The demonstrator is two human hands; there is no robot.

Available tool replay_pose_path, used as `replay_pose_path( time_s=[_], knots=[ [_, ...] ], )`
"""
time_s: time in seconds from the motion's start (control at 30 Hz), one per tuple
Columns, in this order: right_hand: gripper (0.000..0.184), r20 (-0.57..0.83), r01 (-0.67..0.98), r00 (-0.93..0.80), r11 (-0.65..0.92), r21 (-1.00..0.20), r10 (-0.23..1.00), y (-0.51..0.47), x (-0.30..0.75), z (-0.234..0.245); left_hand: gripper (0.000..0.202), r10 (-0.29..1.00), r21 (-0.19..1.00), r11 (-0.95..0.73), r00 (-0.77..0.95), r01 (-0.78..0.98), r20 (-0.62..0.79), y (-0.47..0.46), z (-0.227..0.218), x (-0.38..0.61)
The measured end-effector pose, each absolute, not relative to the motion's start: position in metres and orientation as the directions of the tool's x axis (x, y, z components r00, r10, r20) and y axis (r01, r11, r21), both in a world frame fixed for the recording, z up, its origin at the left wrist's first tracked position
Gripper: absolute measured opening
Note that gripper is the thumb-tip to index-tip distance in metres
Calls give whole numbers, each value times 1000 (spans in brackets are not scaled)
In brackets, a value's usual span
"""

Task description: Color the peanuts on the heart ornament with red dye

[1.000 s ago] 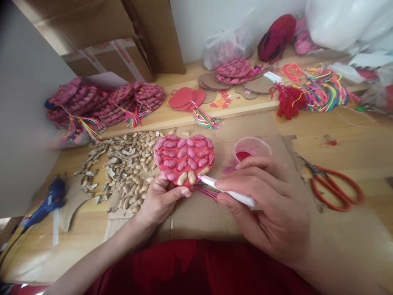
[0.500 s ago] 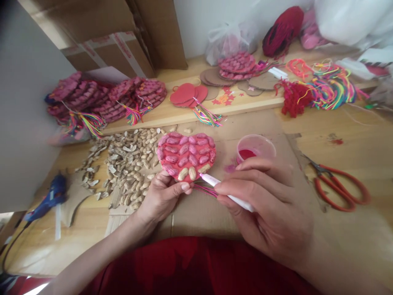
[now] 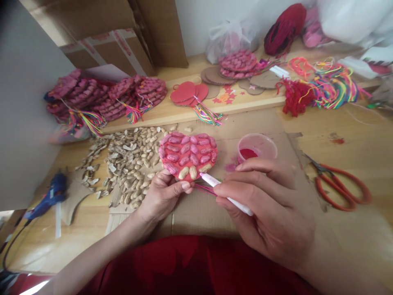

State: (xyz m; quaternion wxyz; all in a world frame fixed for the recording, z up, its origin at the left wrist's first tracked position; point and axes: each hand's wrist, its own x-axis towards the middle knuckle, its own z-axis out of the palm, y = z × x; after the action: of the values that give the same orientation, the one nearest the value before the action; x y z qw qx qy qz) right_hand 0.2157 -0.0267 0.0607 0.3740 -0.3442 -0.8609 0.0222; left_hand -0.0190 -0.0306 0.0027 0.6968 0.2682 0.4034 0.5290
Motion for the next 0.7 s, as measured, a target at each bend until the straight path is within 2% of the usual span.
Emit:
replay_pose_path(
  time_s=[0.7],
  knots=[
    [21,647,577,-486,772,-268,588,-29,212,59,25,963,781,270,138,-563,-233,-31,0,-19]
  ],
)
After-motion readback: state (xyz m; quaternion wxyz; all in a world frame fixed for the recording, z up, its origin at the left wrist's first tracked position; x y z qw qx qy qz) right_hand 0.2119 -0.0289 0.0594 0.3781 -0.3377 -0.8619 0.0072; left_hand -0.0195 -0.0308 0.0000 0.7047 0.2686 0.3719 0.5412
